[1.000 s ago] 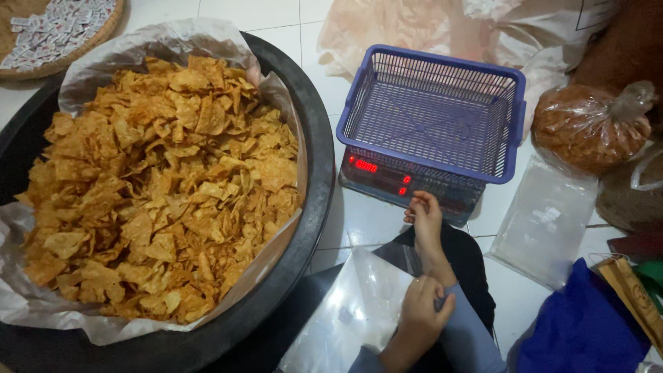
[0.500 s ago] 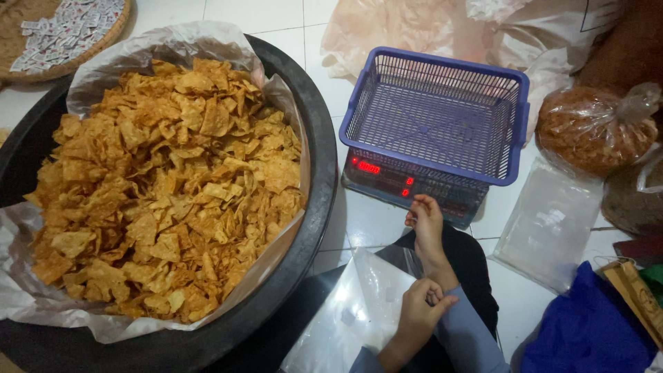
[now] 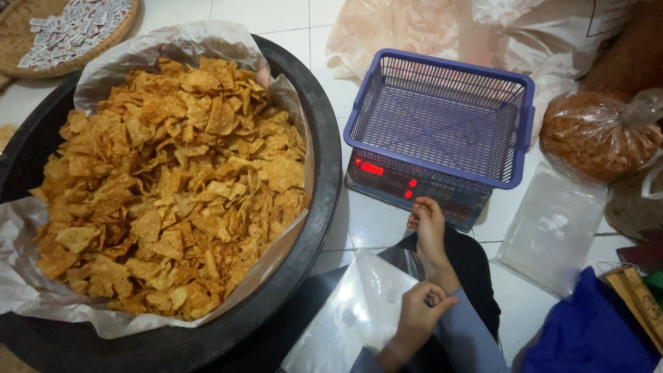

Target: The person scoops fried snacks from a large bowl into plastic bags, weighs them in a basket on a digital scale, and places the filled bags into a woven tray. The process is repeated multiple times.

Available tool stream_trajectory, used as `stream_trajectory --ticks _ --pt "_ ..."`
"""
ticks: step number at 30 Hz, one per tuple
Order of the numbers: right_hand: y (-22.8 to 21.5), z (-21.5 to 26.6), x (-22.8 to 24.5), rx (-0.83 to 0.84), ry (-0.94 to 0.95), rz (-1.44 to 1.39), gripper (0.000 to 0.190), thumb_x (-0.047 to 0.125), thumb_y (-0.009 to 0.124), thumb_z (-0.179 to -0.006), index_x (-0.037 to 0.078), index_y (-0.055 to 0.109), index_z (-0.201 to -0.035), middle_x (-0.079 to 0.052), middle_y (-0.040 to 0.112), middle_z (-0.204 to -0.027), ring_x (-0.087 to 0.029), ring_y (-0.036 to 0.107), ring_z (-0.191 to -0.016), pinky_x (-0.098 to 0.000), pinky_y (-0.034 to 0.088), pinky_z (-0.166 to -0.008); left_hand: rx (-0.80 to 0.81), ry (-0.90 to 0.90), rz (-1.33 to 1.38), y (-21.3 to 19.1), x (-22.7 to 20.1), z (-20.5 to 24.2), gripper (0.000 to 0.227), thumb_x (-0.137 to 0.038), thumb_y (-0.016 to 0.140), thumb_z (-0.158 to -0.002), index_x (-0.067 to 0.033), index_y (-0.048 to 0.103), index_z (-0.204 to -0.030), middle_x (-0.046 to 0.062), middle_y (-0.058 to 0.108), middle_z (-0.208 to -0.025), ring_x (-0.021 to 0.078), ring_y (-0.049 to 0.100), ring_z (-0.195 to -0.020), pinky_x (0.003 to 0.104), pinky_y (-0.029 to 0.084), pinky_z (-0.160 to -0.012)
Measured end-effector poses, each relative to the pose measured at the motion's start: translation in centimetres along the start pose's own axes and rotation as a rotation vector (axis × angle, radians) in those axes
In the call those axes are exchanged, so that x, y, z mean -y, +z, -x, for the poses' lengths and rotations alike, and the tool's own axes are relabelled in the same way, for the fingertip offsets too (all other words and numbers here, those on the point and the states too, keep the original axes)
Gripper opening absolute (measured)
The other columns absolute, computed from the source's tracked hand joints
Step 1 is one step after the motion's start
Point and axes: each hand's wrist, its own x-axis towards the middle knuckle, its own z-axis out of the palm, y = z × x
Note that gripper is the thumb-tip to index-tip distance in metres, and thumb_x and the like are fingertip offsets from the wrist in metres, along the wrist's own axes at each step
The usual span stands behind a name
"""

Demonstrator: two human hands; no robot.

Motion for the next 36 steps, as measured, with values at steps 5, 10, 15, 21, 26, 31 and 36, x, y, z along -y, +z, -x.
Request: stream_trajectory --ticks 5,10,15,21,26,31,36 --pt "0.1 0.2 0.1 0.002 -0.007 0.010 0.020 0.004 0.056 -0.095 0.006 0.059 -0.115 0.000 0.060 -0.088 -0.009 0.058 -0.067 -0.0249 0.051 -0.060 0.014 0.004 -0.027 -0.1 -0.4 0.0 0.024 -0.011 0.083 -0.089 0.0003 0.063 -0.081 0.002 0.059 -0.075 0.0071 0.050 -0.065 0.025 0.042 -0.060" --pt "0.1 0.3 0.1 0.022 -0.016 0.002 0.018 0.005 0.057 -0.097 0.006 0.059 -0.115 0.000 0.059 -0.086 -0.008 0.059 -0.068 -0.0247 0.051 -0.061 0.017 0.006 -0.020 -0.2 0.0 0.0 0.025 -0.011 0.083 -0.089 0.0001 0.063 -0.081 0.003 0.058 -0.074 0.0079 0.049 -0.064 0.026 0.041 -0.060" --pt "0.0 0.1 -0.1 -0.001 0.001 0.020 0.019 0.004 0.056 -0.095 0.007 0.059 -0.113 0.000 0.060 -0.085 -0.009 0.058 -0.066 -0.0252 0.051 -0.059 0.006 0.075 -0.083 -0.2 0.8 0.0 0.025 -0.010 0.086 -0.085 0.0006 0.064 -0.082 0.005 0.059 -0.078 0.0095 0.052 -0.066 0.027 0.044 -0.061" --pt "-0.1 0.0 -0.1 0.002 0.000 0.012 0.019 0.003 0.056 -0.095 0.006 0.059 -0.113 0.000 0.059 -0.088 -0.009 0.059 -0.064 -0.0255 0.050 -0.057 -0.003 0.106 -0.114 -0.3 1.4 0.1 0.021 -0.012 0.084 -0.088 0.0008 0.068 -0.087 0.008 0.063 -0.082 0.0139 0.058 -0.071 0.029 0.047 -0.066" --pt "0.0 0.2 0.0 -0.007 0.009 0.052 0.017 0.006 0.057 -0.098 0.006 0.060 -0.115 -0.004 0.058 -0.085 -0.010 0.059 -0.065 -0.0250 0.052 -0.059 -0.004 0.083 -0.086 -0.4 1.8 0.2 0.019 -0.012 0.084 -0.087 0.0009 0.069 -0.087 0.009 0.064 -0.082 0.0151 0.059 -0.072 0.029 0.048 -0.067" --pt "0.1 0.3 0.1 -0.005 0.007 0.032 0.019 0.003 0.057 -0.095 0.006 0.059 -0.114 0.000 0.059 -0.090 -0.009 0.059 -0.066 -0.0245 0.051 -0.058 -0.015 0.081 -0.125 -0.5 1.3 0.1 0.019 -0.013 0.082 -0.091 0.0003 0.068 -0.090 0.009 0.065 -0.083 0.0168 0.060 -0.073 0.029 0.048 -0.068" --pt "-0.1 0.0 0.1 -0.012 0.021 0.035 0.019 0.004 0.056 -0.096 0.006 0.059 -0.114 -0.001 0.059 -0.090 -0.009 0.059 -0.067 -0.0253 0.051 -0.060 -0.055 0.366 -0.301 -0.7 -0.6 1.2 0.045 -0.013 0.087 -0.075 0.0061 0.059 -0.105 0.022 0.057 -0.105 0.0304 0.059 -0.090 0.035 0.052 -0.077"
